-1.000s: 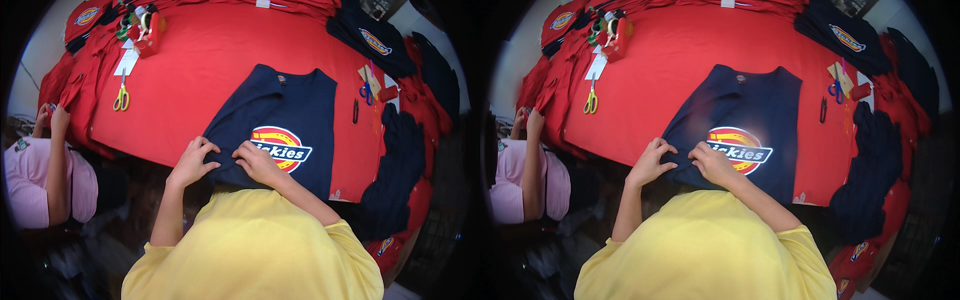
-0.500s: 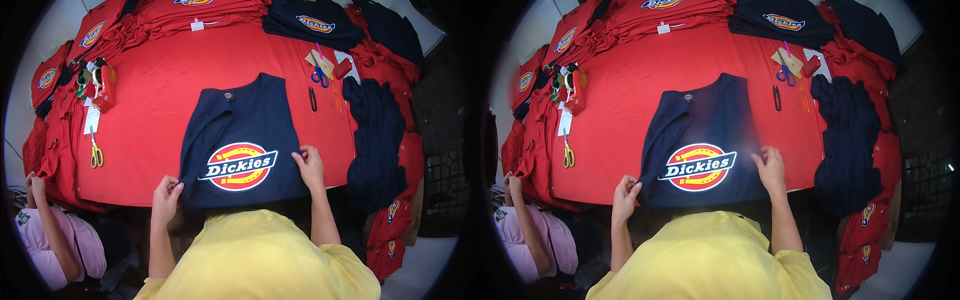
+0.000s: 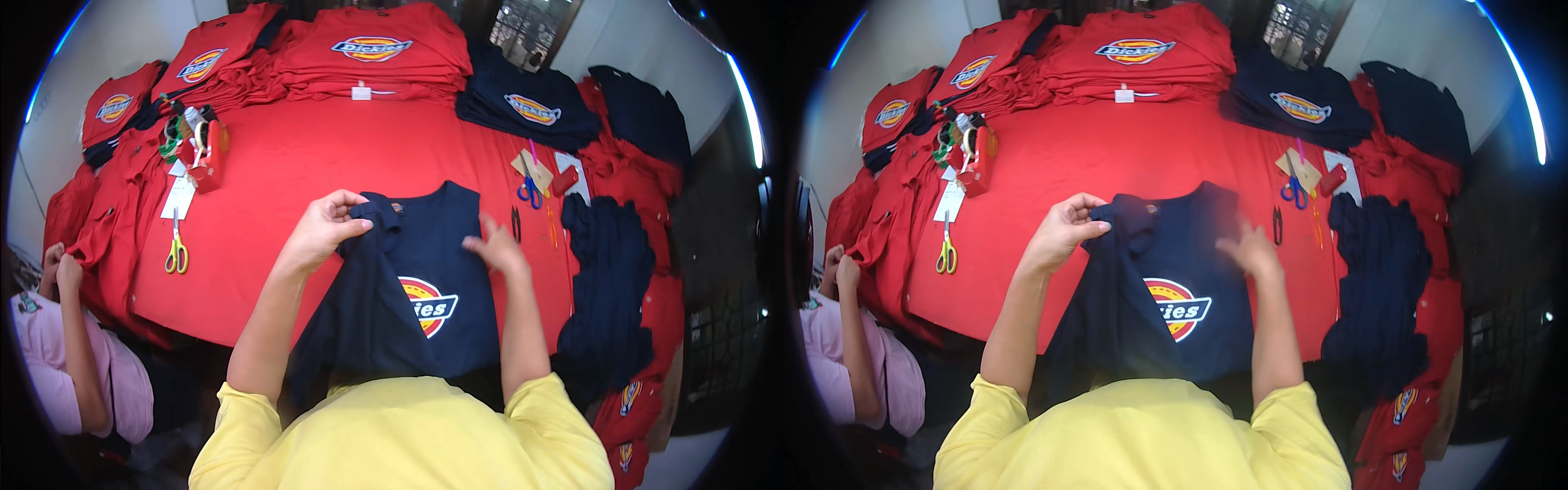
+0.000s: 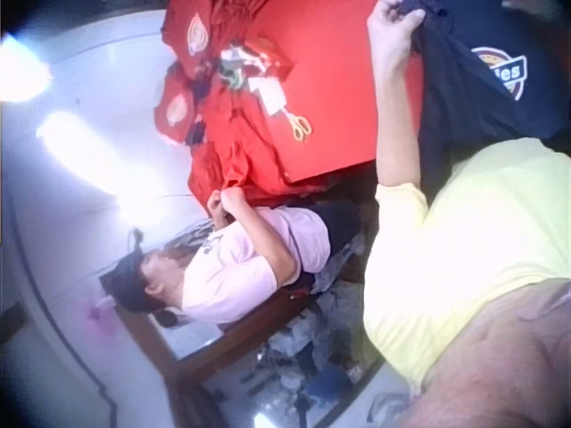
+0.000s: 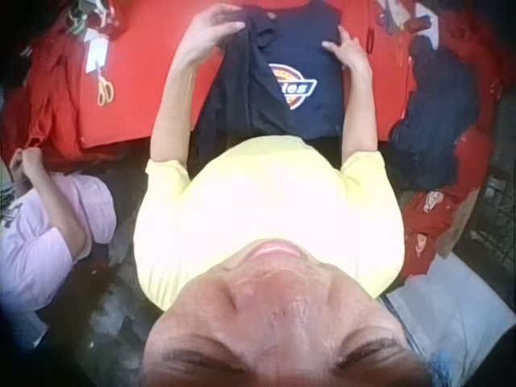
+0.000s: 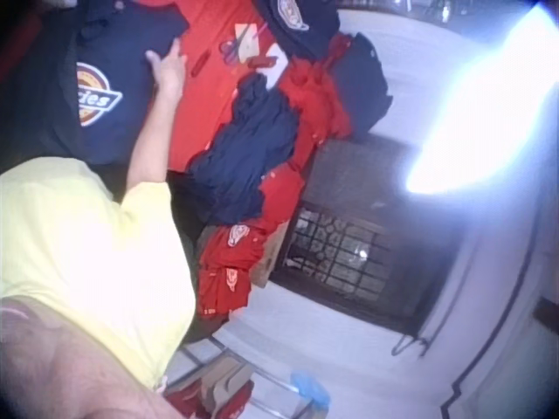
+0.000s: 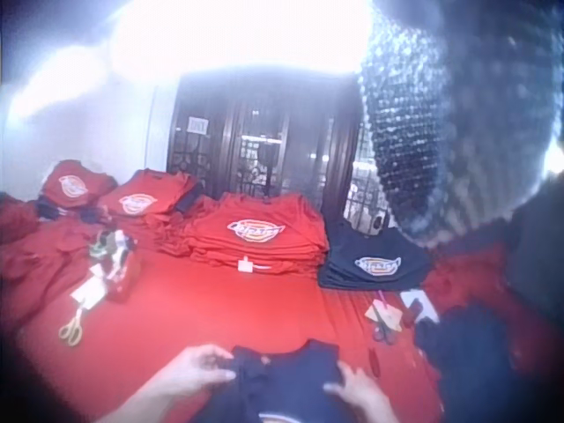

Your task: The person folds a navy garment by flattening it on a table, folding the sleeves inward, and then folding it in half before placing it onto a stack.

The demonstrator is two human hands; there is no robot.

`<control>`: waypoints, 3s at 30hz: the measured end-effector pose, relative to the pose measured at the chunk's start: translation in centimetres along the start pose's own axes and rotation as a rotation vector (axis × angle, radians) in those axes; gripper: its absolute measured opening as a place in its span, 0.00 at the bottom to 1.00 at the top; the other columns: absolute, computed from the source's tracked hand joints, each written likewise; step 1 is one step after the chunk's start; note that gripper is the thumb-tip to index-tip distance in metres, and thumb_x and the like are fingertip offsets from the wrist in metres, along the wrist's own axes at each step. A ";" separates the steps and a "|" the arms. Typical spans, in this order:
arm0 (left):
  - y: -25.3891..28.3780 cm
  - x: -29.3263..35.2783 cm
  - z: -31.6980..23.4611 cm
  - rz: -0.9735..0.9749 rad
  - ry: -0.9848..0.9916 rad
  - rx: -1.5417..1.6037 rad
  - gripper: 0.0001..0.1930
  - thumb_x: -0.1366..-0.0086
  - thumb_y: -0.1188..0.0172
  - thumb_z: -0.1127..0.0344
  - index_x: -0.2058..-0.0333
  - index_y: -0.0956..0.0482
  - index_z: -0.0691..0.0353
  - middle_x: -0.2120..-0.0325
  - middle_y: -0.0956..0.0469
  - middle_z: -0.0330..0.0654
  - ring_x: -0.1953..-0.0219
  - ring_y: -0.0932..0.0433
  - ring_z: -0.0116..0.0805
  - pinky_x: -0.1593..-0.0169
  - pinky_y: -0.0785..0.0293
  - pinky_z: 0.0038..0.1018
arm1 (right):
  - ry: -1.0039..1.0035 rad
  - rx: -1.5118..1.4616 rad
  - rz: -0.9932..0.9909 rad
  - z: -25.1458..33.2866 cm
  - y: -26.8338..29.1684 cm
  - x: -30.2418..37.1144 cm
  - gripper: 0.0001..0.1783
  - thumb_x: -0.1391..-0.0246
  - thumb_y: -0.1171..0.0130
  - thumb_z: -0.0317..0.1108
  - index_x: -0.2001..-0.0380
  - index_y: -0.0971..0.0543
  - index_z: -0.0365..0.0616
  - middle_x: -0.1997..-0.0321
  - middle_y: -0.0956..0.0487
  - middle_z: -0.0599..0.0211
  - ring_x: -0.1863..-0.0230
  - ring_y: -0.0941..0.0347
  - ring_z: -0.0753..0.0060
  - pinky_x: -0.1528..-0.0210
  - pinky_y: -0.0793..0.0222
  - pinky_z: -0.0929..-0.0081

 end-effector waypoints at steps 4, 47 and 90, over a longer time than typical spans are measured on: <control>0.1 -0.8 0.5 -0.011 0.012 -0.082 0.13 0.45 0.38 0.79 0.59 0.24 0.71 0.65 0.21 0.40 0.64 0.22 0.24 0.57 0.26 0.19 | 0.265 0.005 -0.240 2.4 -5.5 -1.1 0.24 0.49 0.45 0.25 0.47 0.33 0.39 0.49 0.34 0.39 0.51 0.30 0.35 0.50 0.31 0.50; 17.4 -6.0 20.1 -0.321 -0.253 -0.201 0.27 0.41 0.36 0.57 0.46 0.32 0.61 0.45 0.30 0.47 0.43 0.33 0.37 0.42 0.37 0.32 | 0.067 -1.189 0.456 57.7 -27.0 -10.6 0.08 0.44 0.41 0.37 0.65 0.24 0.46 0.61 0.25 0.71 0.66 0.31 0.73 0.72 0.33 0.69; 17.8 -4.3 16.5 -0.323 -0.227 0.454 0.14 0.38 0.41 0.68 0.55 0.28 0.64 0.59 0.25 0.40 0.56 0.29 0.30 0.52 0.31 0.28 | 0.426 -0.679 -0.266 57.8 -23.8 -12.4 0.09 0.54 0.37 0.33 0.76 0.22 0.38 0.58 0.26 0.52 0.56 0.27 0.54 0.53 0.31 0.62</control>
Point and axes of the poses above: each hand's wrist, its own x-axis away from the middle knuckle, its own y-axis out of the back of the hand, z = x × y, the point moved 7 cm from there along -x, towards the middle knuckle
